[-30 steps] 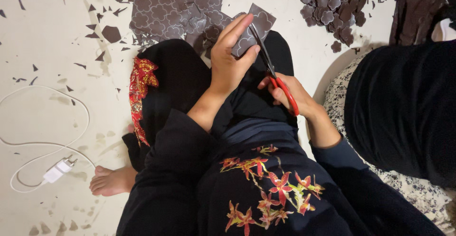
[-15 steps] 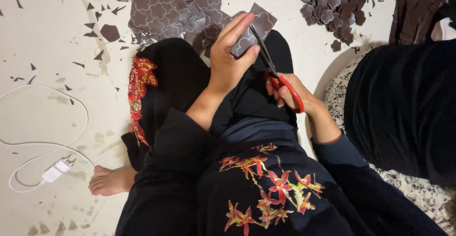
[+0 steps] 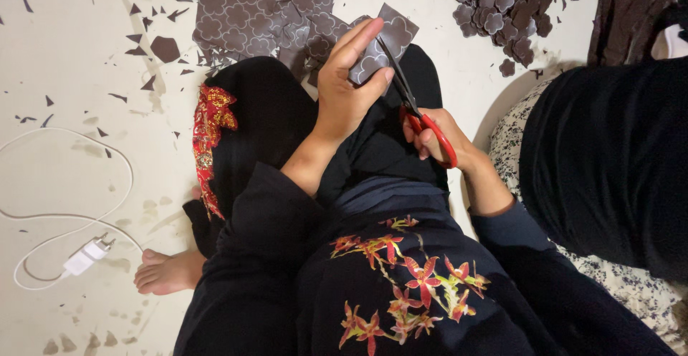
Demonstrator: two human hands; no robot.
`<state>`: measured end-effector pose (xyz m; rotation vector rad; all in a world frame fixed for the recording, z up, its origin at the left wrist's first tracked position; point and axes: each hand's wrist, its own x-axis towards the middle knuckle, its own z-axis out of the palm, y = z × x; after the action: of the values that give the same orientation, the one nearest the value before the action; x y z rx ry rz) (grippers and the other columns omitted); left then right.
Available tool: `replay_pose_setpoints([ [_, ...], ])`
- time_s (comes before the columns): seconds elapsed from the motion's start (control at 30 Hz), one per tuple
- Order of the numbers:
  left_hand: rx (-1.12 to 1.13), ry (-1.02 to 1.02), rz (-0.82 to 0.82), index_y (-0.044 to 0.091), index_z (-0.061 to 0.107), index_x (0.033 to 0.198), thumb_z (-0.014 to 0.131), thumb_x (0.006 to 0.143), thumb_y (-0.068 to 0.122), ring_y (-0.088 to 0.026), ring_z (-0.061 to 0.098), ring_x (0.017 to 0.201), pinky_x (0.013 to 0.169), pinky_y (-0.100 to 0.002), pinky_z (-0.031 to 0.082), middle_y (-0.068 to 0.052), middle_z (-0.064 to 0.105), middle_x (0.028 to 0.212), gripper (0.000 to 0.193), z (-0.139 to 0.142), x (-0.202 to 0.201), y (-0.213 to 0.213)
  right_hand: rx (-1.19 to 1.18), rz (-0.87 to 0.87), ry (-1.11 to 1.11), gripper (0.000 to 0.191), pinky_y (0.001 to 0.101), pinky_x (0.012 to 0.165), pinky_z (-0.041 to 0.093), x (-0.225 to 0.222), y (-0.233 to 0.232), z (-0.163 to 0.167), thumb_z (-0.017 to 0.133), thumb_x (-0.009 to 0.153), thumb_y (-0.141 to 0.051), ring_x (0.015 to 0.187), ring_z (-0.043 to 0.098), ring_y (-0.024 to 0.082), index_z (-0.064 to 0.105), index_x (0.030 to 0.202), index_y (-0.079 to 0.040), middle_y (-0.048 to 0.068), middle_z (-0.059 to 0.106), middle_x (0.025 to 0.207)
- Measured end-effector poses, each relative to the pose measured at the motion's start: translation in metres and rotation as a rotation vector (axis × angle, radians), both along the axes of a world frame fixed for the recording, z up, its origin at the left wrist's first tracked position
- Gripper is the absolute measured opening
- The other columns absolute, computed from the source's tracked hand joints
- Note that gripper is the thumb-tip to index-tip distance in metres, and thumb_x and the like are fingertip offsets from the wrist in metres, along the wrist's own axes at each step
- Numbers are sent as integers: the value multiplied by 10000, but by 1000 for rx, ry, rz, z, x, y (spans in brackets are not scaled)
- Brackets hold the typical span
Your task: The person sits on the floor and uses red-handled scissors to cut small, flower-shaped pieces from a brown patterned fabric sheet. They hold the fabric with one hand and cut along the outlines with the other, accumulating cut pieces and scraps on the floor.
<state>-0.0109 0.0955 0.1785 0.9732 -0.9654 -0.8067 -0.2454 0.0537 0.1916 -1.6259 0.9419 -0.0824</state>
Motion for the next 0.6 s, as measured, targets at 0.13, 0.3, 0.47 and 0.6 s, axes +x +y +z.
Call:
replay_pose_setpoints([
  [0.13,13,24,-21,77,579,1482,779,900,-78,-164,568,1410,1211,-285,455,-86,558,1537,634,-1,0,0,-19,-2,13,987,214,463,480,-1,-2,0,425,606,-1013,501,572,73,582,824,-64,-10,551,648],
  [0.3,4,17,-23,80,584,1482,778,902,-83,-150,564,1364,1213,-287,449,-77,558,1537,633,-1,0,0,-11,-5,19,937,210,469,463,-4,-5,6,467,634,-993,504,563,71,565,765,-70,-13,528,616],
  [0.47,26,46,-58,101,582,1486,786,918,-61,-140,591,1367,1179,-277,489,-66,549,1544,625,-1,0,1,-21,-2,28,906,216,465,452,-2,-6,11,486,671,-976,508,542,71,557,748,-75,-29,532,639],
  [0.6,31,40,-59,106,584,1487,785,917,-66,-134,587,1361,1162,-273,488,-63,547,1548,629,-2,1,1,-55,6,39,888,214,459,445,-3,-6,13,480,690,-968,503,551,65,559,744,-86,-34,527,619],
])
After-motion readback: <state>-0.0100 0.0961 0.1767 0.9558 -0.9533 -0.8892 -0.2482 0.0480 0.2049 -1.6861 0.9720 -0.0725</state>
